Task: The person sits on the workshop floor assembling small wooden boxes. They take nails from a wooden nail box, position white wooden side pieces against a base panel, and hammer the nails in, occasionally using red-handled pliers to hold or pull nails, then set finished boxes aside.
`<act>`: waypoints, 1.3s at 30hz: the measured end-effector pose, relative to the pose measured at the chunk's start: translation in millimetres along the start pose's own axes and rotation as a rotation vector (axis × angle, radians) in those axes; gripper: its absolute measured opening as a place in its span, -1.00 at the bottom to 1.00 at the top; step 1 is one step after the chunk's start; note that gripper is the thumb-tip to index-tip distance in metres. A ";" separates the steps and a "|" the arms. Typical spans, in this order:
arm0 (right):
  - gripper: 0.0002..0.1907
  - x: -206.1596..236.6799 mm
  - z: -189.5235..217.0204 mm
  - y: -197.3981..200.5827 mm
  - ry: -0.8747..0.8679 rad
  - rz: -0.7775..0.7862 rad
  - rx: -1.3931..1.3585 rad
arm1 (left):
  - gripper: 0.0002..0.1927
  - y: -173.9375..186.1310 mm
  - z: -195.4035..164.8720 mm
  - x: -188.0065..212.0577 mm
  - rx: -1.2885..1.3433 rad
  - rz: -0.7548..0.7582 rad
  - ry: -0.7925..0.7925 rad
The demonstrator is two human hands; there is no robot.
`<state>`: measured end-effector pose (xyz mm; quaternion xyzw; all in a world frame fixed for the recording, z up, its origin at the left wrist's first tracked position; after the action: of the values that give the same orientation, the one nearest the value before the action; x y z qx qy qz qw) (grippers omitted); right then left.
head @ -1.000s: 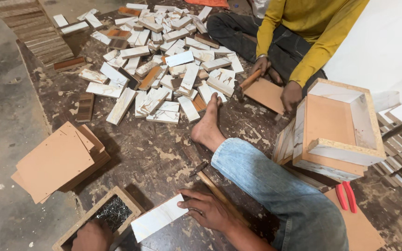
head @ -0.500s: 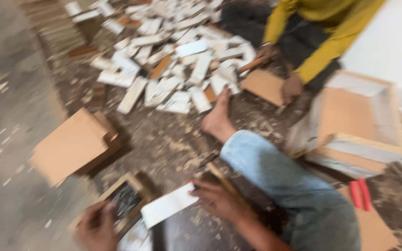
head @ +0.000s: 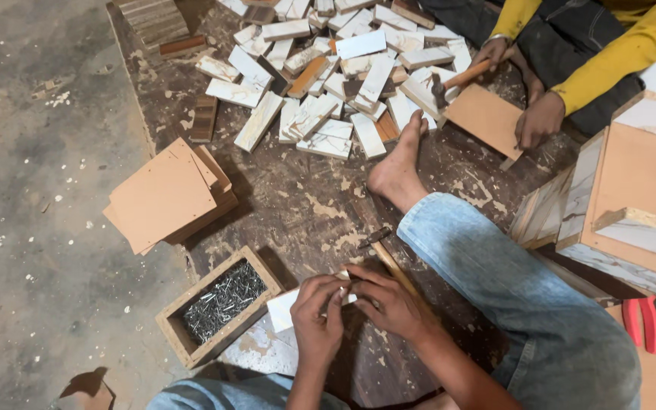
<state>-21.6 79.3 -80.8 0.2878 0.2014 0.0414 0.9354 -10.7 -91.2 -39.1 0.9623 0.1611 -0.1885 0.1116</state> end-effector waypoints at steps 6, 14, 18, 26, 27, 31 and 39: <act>-0.55 -2.8 17.8 10.5 0.144 -0.093 0.086 | -0.86 -3.9 0.3 0.8 -0.069 0.022 -0.170; -0.41 19.7 -31.7 29.2 -0.598 -0.152 0.484 | -0.88 -0.7 -11.2 0.6 -0.149 0.049 -0.213; -0.42 24.4 -31.5 15.4 -0.567 -0.051 0.691 | -0.88 -0.3 -14.4 0.5 -0.145 0.033 -0.227; -0.52 64.2 7.3 49.6 -1.268 -0.096 -0.425 | -0.73 2.6 -18.9 -0.5 -0.200 0.032 -0.283; -0.53 72.2 15.7 55.6 -1.283 -0.088 -0.472 | -0.67 3.1 -17.4 0.3 -0.198 0.028 -0.271; -0.55 97.2 35.3 70.8 -1.029 -0.123 -0.544 | -0.53 0.2 -4.0 5.8 -0.257 0.048 -0.179; -0.46 126.2 41.4 70.4 -0.186 -0.165 -0.093 | -0.51 -9.3 12.6 12.8 -0.317 -0.004 -0.267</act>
<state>113.2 140.5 -55.1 0.2293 0.1345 -0.0535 0.9625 -6.9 -82.7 -57.0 0.8988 0.1744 -0.2870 0.2818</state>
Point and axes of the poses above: each hand's wrist, its own x-axis away from the middle knuckle, its own y-axis out of the back of the hand, z = x × y, the point moved 3 cm from there along -x, towards the middle knuckle, and after that the axes turned 13 degrees about -z, right-handed, at the moved point
